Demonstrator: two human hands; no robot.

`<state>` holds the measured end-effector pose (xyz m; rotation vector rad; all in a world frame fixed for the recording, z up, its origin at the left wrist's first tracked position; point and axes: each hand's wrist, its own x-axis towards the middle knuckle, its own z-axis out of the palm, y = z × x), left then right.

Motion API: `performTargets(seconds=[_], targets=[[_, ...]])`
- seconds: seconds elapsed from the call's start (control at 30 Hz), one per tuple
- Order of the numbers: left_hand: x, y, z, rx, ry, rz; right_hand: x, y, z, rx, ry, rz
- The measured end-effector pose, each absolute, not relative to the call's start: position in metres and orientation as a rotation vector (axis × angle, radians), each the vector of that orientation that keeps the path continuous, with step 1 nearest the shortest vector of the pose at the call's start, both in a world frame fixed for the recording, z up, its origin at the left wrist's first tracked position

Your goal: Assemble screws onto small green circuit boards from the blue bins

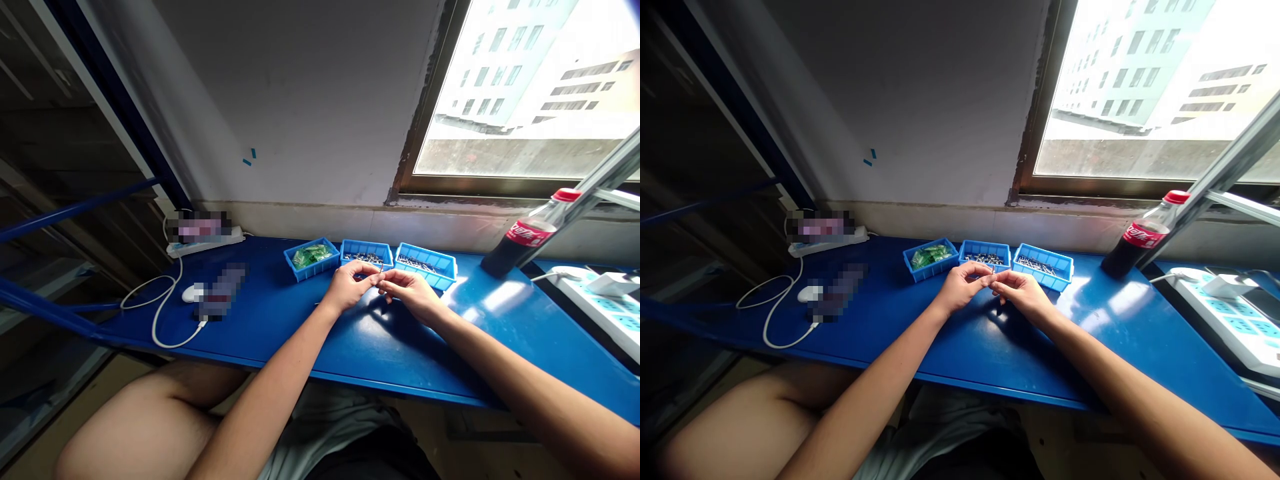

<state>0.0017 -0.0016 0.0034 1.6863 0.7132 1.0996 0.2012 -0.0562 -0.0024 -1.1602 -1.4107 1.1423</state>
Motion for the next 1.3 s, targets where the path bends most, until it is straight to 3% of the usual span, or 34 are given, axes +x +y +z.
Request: performTargets(seconds=[1.3], targets=[[0.005, 0.0, -0.003, 1.756, 0.669, 1.031, 0.2, -0.054, -0.003, -1.092, -1.211, 1.184]])
